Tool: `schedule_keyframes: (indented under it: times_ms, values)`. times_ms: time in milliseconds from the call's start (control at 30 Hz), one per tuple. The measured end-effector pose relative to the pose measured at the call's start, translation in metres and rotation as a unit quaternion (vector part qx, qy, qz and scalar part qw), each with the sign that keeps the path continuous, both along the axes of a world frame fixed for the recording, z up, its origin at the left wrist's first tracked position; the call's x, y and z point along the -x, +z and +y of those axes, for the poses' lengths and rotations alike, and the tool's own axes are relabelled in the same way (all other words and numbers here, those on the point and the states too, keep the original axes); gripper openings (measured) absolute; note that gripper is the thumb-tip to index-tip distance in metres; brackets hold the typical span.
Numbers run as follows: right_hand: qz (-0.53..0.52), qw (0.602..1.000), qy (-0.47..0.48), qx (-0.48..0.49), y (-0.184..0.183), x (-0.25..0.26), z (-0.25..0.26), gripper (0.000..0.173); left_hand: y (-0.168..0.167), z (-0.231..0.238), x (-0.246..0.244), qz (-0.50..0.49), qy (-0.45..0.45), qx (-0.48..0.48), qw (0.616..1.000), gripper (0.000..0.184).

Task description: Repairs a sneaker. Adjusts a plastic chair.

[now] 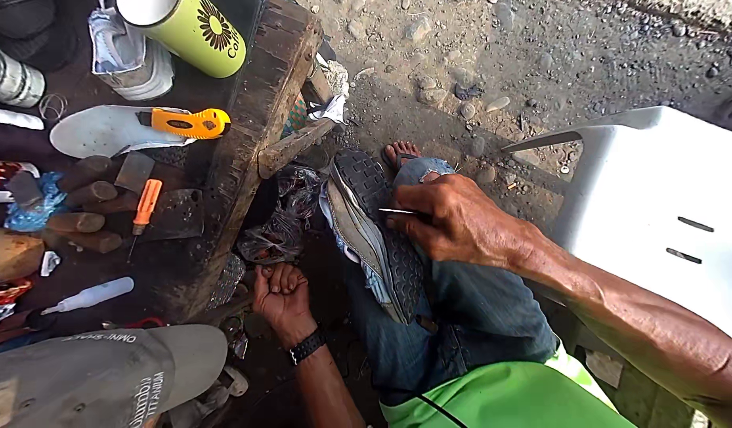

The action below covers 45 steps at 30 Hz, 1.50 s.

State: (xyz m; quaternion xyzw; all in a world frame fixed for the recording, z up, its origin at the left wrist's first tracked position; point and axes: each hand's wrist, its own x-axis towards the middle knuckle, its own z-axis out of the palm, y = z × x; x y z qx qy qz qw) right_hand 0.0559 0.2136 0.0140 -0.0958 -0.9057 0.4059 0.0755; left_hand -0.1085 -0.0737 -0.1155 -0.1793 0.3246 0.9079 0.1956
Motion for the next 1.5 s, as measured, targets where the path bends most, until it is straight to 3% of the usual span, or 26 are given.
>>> schedule_keyframes:
  times_ms: [233,333,400,433,467,500,533,633,700,800,900,1000,1100,1200,1500]
  values:
    - [-0.001,1.000,0.018,0.011,-0.001,0.003,0.000,0.025,-0.024,-0.002,0.000,-0.036,0.014,0.012,0.999,0.055]
    - [-0.006,0.999,0.021,0.032,0.000,0.001,0.008,0.024,-0.001,0.006,-0.014,0.019,-0.104,0.164,0.981,0.050]
    - [0.003,0.997,0.020,0.075,0.002,-0.006,0.014,0.022,0.017,-0.004,-0.023,0.091,-0.246,0.331,0.906,0.036]
    - [0.008,0.995,0.015,0.096,0.004,-0.010,0.017,0.019,0.026,-0.007,-0.026,0.137,-0.302,0.431,0.839,0.042]
    - [0.014,0.994,0.002,0.111,0.007,-0.017,0.019,0.014,0.038,-0.006,-0.029,0.194,-0.335,0.511,0.767,0.046]
    - [0.013,0.993,-0.023,0.115,0.011,-0.026,0.023,0.008,0.054,-0.002,-0.035,0.257,-0.334,0.551,0.720,0.047]
    - [0.001,0.993,-0.057,0.107,0.015,-0.036,0.029,0.007,0.072,0.007,-0.042,0.309,-0.306,0.557,0.708,0.043]
    - [-0.033,0.986,-0.146,0.073,0.020,-0.066,0.049,0.027,0.118,0.047,-0.063,0.383,-0.256,0.420,0.782,0.022]
    - [-0.039,0.985,-0.145,0.090,0.019,-0.080,0.059,0.041,0.131,0.074,-0.070,0.395,-0.303,0.379,0.780,0.021]
    - [-0.010,0.986,-0.095,0.139,0.011,-0.086,0.046,0.054,0.132,0.097,-0.072,0.379,-0.318,0.408,0.767,0.024]
    - [0.029,0.986,-0.024,0.160,-0.002,-0.077,0.020,0.041,0.131,0.102,-0.077,0.372,-0.298,0.368,0.799,0.028]
    - [0.038,0.997,-0.014,0.065,-0.009,-0.067,0.002,0.034,0.128,0.105,-0.078,0.342,-0.305,0.279,0.844,0.029]
    - [0.038,0.999,-0.023,0.007,-0.006,-0.058,-0.005,0.035,0.130,0.103,-0.069,0.363,-0.351,0.290,0.813,0.047]
    - [0.031,0.999,-0.016,0.002,-0.002,-0.051,-0.007,0.033,0.131,0.102,-0.060,0.412,-0.371,0.313,0.771,0.039]
    - [0.020,1.000,-0.006,0.013,-0.001,-0.046,-0.004,0.033,0.126,0.097,-0.050,0.395,-0.438,0.248,0.769,0.035]
